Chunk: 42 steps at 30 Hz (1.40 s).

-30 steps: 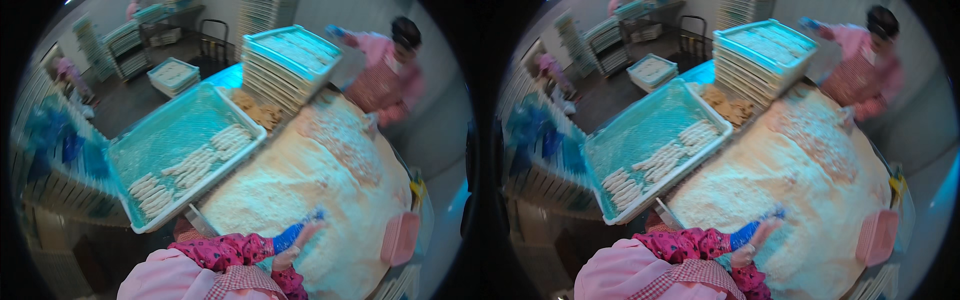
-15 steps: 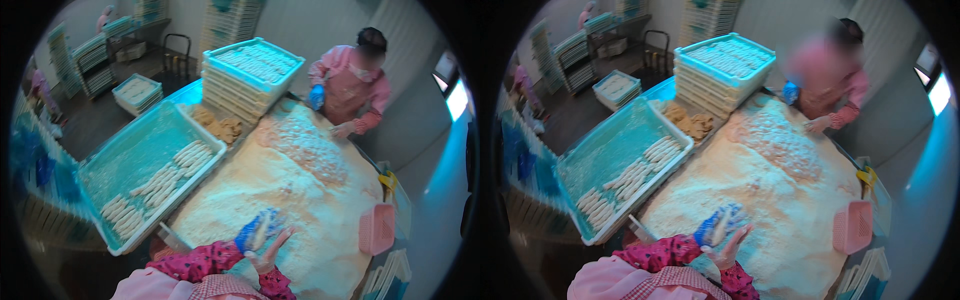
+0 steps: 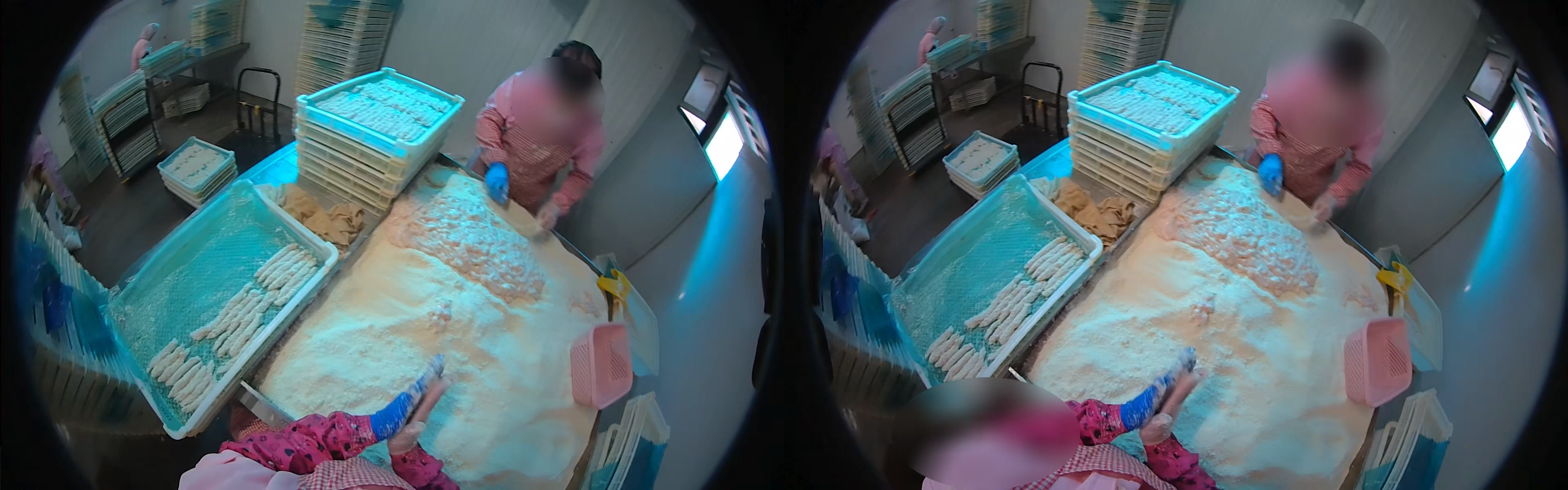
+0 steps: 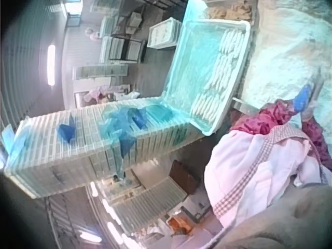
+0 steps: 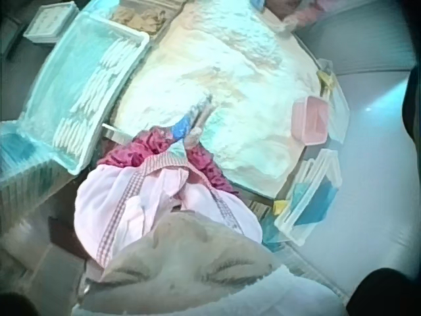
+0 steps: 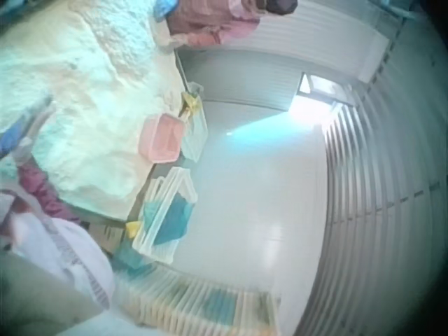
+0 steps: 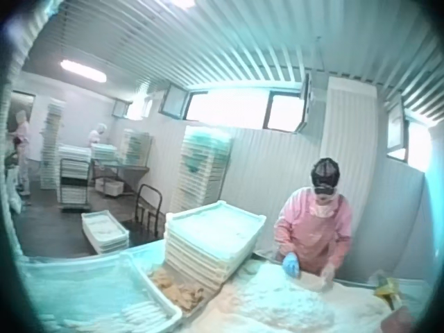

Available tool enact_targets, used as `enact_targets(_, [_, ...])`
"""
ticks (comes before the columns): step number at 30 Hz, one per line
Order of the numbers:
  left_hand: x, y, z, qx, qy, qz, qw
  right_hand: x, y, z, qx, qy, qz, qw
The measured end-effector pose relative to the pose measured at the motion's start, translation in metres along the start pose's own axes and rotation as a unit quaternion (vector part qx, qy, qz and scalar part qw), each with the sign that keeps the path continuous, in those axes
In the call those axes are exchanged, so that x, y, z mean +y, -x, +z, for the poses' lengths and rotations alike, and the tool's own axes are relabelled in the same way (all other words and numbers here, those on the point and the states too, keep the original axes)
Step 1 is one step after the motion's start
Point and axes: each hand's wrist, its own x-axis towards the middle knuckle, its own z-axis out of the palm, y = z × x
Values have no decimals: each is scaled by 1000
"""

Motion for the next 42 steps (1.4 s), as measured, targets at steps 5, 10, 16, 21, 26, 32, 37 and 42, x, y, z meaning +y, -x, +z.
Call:
enact_targets(5, [13,-4,1,16,-30,26,999,-30,-12,3,-14,-4,-67,998])
enact_targets(10, [-14,2,-32,37,-78,-111,990,-4,-16,-3,7,-23,-4,1000])
enact_targets(16, [-91,36,-77,-62,-295,-199,933,14,-17,-8,64,-80,6,995])
enact_targets(21, [-40,19,-19,-6,3,-76,997,-22,-2,-15,-38,4,25,999])
enact_targets(26, [-9,15,34,98,70,58,991,-39,6,-19,-194,-17,-113,974])
enact_targets(32, [-14,15,26,56,66,66,994,-35,4,-18,-233,-34,-142,961])
enact_targets(37, [-8,1,-6,30,1,83,996,-29,-5,-16,-236,-30,-128,963])
enact_targets(42, [-2,-6,21,167,2,162,973,-7,-6,0,-200,-60,-56,976])
